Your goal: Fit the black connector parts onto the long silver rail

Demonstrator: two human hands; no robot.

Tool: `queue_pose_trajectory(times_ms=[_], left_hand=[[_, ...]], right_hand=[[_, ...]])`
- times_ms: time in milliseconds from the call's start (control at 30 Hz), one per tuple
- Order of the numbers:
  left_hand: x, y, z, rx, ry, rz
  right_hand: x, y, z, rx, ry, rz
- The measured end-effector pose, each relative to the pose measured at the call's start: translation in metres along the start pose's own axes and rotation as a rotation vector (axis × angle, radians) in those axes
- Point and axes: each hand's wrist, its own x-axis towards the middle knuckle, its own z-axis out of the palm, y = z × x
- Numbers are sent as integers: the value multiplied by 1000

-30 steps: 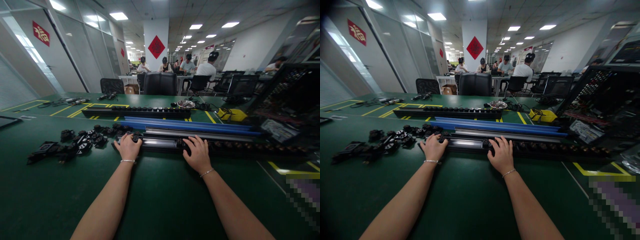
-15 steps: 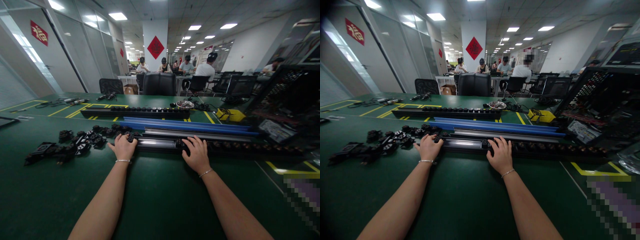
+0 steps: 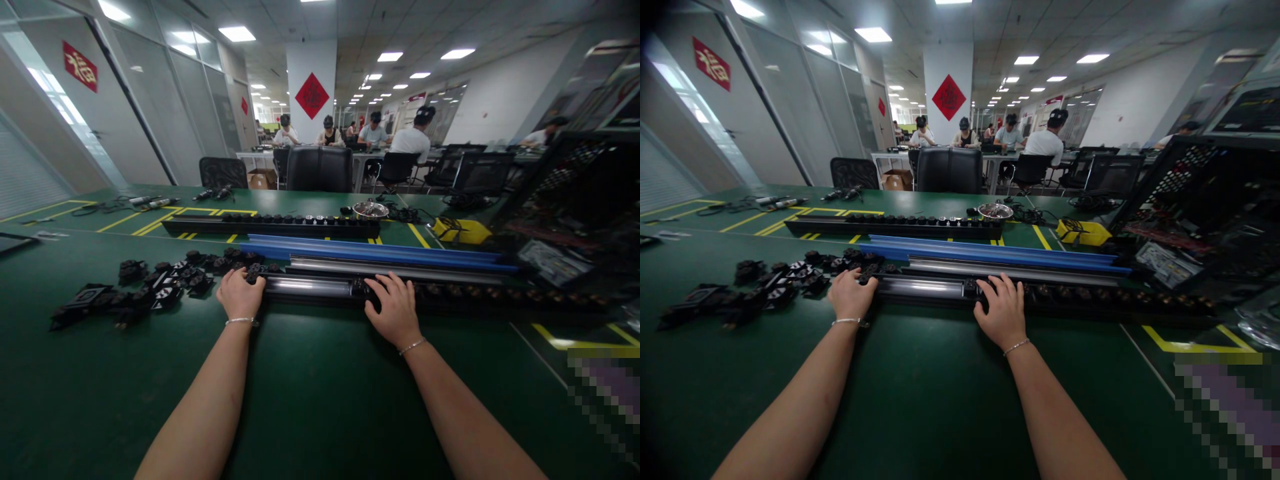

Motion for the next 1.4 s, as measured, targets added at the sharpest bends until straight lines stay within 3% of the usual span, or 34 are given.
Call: queue_pose_trajectory(times_ms=[767, 1400], left_hand=[[11, -16, 9, -142, 127, -37], [21, -25, 4, -202, 157, -196]], right_hand=[[1, -1, -1, -11, 3, 0], [1, -1, -2, -6, 9, -6]])
